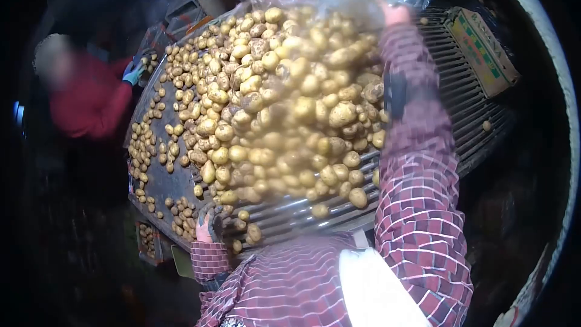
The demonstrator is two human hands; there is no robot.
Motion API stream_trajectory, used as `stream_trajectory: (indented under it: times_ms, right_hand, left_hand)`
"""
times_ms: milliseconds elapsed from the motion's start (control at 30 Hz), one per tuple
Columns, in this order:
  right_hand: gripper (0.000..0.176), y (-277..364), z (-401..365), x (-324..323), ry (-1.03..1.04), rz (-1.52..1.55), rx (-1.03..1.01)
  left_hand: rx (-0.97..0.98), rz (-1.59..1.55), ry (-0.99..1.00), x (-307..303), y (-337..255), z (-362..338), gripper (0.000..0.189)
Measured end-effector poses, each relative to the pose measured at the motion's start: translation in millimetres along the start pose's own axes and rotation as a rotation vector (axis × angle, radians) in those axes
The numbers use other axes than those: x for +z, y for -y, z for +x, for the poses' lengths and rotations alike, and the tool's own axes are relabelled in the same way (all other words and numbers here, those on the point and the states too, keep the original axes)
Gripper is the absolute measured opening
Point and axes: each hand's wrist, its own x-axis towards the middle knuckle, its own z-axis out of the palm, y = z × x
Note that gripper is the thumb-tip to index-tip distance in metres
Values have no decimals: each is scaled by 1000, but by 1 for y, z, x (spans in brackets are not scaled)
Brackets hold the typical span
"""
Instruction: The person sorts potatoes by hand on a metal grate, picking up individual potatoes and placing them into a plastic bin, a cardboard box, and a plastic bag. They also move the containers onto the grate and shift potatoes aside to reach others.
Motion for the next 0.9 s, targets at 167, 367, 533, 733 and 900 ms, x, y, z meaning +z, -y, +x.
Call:
stream_trajectory:
  times_ms: [167, 367, 533, 733, 900]
  right_hand:
    - [54, -27, 16, 9, 94, -260, 174]
    - [58, -35, -55, 8, 224, -14, 85]
    - [46, 32, -157, -31, 421, 567, 92]
    - [53, 92, -254, 19, 422, 300, -244]
    - [67, 107, -312, 35, 213, 53, -311]
  left_hand:
    - [503, 819, 191, 7, 14, -7, 31]
    - [-302, -399, -22, 27, 29, 2, 38]
    - [-286, -250, 37, 28, 34, 6, 39]
    - [-416, -473, 41, 14, 55, 24, 33]
    - [-354, -463, 5, 9, 69, 27, 27]
